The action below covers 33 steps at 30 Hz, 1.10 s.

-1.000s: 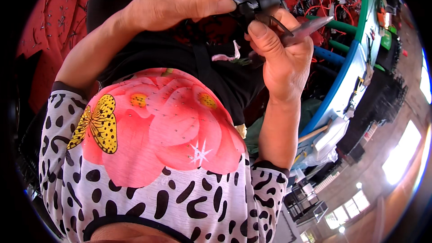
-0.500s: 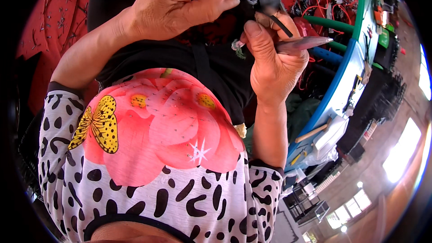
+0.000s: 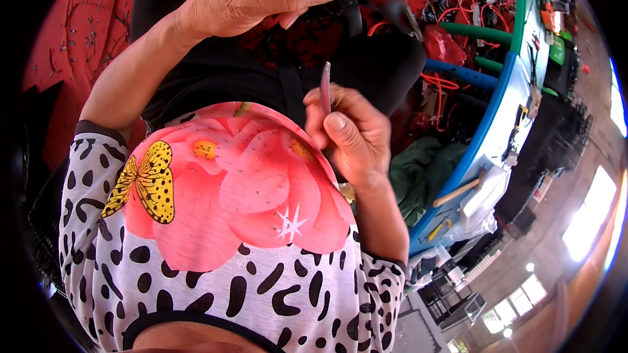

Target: The person trims and weaves plastic rattan strips on a chair frame using a knife and pliers, pushes an end cap onto the frame leg, and fastens the strips to the frame using a pneumatic stapler.

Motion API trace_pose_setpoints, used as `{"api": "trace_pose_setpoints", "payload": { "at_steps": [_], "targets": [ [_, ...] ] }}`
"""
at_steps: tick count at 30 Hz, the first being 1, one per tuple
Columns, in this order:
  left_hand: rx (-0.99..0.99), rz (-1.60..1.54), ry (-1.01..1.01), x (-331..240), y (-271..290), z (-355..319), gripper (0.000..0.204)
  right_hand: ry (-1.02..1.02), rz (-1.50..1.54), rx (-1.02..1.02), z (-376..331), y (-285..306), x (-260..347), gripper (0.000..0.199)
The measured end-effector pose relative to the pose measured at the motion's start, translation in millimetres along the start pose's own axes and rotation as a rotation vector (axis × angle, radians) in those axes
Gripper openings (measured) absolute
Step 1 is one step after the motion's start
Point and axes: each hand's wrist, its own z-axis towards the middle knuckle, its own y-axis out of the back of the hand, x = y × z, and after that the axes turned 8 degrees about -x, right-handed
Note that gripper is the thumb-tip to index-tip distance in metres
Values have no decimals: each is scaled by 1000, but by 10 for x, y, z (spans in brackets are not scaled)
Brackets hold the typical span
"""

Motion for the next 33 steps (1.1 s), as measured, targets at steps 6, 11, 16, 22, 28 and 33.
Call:
{"api": "trace_pose_setpoints", "payload": {
  "at_steps": [6,11,16,22,28,33],
  "targets": [
    [-34,170,41,-11,4,5,18,823,-1199,-276,218,29,562,18],
    [-14,163,34,-51,13,-1,17,763,-1431,-320,186,-76,806,20],
    [8,70,37,-38,-22,-39,16,714,-1498,-323,133,-104,842,22],
    [46,47,22,-12,-19,-43,15,684,-1568,-293,97,-215,934,22],
    [54,19,-3,-16,-24,-56,15,632,-1667,-329,97,-268,957,25],
    [56,11,31,-78,-18,-68,14,664,-1209,-307,217,-103,777,21]
  ]
}}
